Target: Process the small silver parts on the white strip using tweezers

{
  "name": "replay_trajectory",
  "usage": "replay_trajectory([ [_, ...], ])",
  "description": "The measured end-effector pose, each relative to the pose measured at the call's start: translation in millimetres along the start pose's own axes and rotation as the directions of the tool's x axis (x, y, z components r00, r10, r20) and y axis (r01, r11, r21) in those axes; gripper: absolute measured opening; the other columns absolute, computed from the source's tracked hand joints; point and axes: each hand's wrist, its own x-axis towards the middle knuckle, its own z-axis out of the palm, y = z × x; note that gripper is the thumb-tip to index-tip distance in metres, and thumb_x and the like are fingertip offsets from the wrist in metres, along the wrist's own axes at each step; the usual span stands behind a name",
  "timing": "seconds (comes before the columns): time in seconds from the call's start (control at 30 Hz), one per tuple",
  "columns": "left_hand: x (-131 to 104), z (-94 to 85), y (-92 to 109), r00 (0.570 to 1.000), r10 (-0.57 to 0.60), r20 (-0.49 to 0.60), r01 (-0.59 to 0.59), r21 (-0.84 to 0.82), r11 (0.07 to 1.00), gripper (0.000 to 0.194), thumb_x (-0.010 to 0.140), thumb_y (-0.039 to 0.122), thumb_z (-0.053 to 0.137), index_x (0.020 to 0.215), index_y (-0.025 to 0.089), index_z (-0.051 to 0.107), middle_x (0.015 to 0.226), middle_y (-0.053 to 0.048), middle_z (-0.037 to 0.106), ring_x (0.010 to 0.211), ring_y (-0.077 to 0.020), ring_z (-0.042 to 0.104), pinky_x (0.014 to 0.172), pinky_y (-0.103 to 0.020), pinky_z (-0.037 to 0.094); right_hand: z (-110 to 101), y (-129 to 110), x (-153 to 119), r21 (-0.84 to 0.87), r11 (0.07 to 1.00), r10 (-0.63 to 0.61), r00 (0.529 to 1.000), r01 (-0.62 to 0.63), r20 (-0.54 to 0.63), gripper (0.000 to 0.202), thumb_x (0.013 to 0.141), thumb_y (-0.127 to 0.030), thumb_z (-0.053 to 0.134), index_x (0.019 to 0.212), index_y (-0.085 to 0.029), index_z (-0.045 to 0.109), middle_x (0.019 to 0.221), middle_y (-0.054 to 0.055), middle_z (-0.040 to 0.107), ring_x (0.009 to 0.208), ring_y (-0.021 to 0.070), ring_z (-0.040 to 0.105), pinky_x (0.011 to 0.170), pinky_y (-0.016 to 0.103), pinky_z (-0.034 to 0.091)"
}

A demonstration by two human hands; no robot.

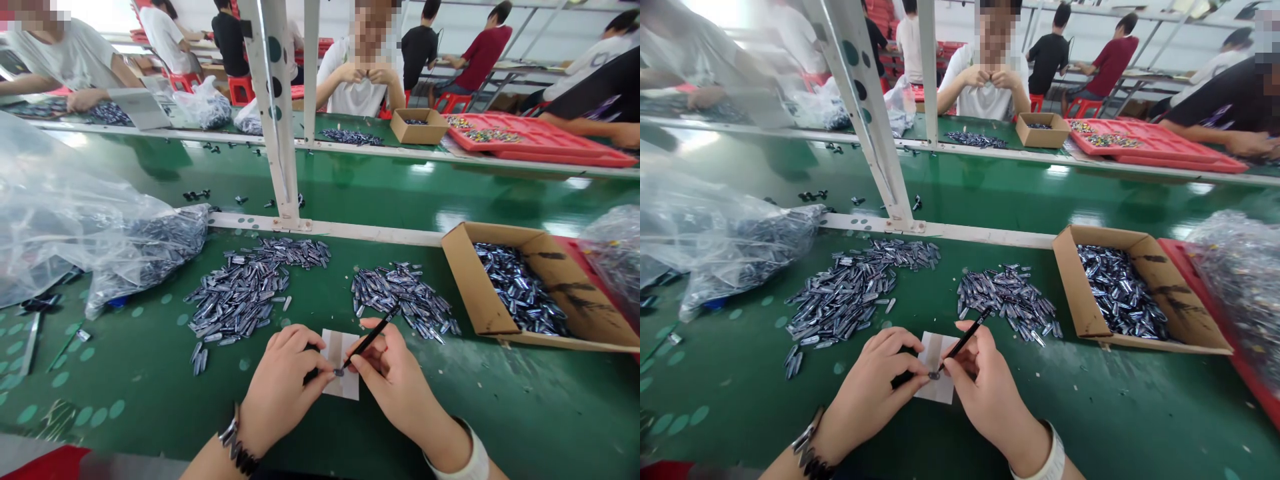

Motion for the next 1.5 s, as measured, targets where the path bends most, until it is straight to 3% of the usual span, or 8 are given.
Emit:
replay_trajectory([
  [1.07,-2.7,2.5,-2.0,1.000,0.025,-0.016,-0.025,-0.004,1.000,0.010,0.081,0.017,0.071,0.080,0.028,0.071,0.098,0.000,0.065,0.101,-0.0250,0.056,0.085,-0.042,0.045,0.2,4.4,-1.3,-0.028,0.999,-0.044,0.999,0.044,0.012,0.038,0.093,-0.014,0.053,0.123,-0.030,0.037,0.096,0.000,0.065,0.086,0.0158,0.067,0.079,0.030,0.056],
  [1.33,-6.8,2.4,-3.0,0.988,0.144,-0.062,-0.138,0.088,0.986,0.017,0.087,0.017,0.063,0.085,0.032,0.071,0.113,-0.001,0.060,0.109,-0.0258,0.051,0.086,-0.041,0.045,0.3,4.8,-2.0,-0.068,0.996,-0.062,0.998,0.062,0.006,0.038,0.092,-0.013,0.053,0.124,-0.028,0.037,0.097,0.002,0.065,0.086,0.0169,0.066,0.078,0.031,0.056],
  [1.5,-8.7,2.8,0.3,0.971,0.227,-0.071,-0.208,0.210,0.955,0.018,0.091,0.019,0.057,0.086,0.031,0.070,0.112,-0.001,0.061,0.109,-0.0246,0.050,0.086,-0.040,0.045,-0.2,5.7,-2.6,-0.030,0.995,-0.092,0.996,0.092,0.006,0.038,0.093,-0.015,0.051,0.125,-0.027,0.035,0.100,0.003,0.063,0.087,0.0172,0.066,0.080,0.032,0.056],
])
